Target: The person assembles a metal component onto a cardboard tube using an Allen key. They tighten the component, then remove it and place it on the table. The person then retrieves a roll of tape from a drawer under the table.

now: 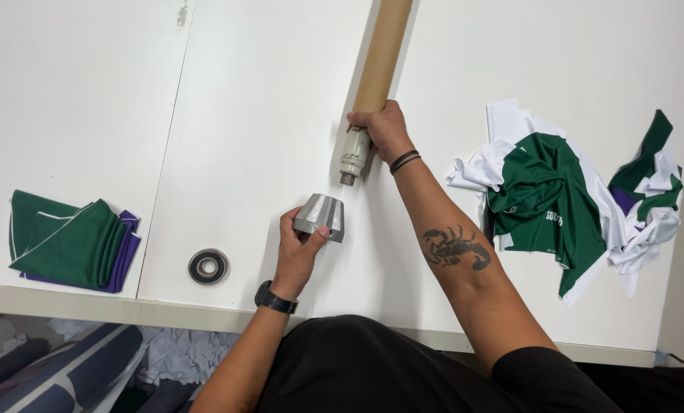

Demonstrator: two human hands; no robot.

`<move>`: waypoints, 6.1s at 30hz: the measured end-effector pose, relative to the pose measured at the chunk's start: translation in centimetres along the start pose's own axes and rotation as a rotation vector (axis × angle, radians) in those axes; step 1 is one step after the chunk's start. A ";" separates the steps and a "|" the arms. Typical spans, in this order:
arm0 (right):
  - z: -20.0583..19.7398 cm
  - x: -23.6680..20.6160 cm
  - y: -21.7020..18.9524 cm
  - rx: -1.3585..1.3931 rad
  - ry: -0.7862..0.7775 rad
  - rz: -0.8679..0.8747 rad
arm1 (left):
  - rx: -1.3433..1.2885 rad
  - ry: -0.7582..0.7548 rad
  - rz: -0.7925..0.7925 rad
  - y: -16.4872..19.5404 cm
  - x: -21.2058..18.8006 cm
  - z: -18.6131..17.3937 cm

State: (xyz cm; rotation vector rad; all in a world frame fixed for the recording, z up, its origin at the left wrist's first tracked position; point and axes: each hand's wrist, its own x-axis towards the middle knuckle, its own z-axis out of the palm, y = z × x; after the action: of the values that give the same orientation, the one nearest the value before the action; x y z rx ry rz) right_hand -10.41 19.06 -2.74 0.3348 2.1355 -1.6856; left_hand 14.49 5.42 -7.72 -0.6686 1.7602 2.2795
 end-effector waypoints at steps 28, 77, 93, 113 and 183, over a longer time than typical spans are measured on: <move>-1.5 1.3 -1.1 0.634 -0.308 -0.130 | -0.350 -0.090 0.143 8.0 7.3 6.2; -0.6 7.0 6.8 1.090 -0.810 -0.166 | -0.847 -0.113 -0.326 5.8 10.2 5.7; -0.2 7.0 7.0 1.182 -0.860 -0.150 | -0.301 0.097 -0.186 7.1 10.0 7.0; 0.3 6.1 6.4 1.172 -0.858 -0.099 | -0.260 0.163 -0.193 8.9 10.4 7.1; 3.2 -5.6 3.1 1.054 -0.321 -0.576 | 0.826 -0.177 0.063 15.3 8.7 3.1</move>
State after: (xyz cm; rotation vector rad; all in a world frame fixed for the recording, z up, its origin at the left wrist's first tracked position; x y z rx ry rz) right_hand -3.63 17.07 -3.55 -0.3067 0.9884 -2.8497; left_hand -0.18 3.03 2.23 -0.2355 2.3655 1.3526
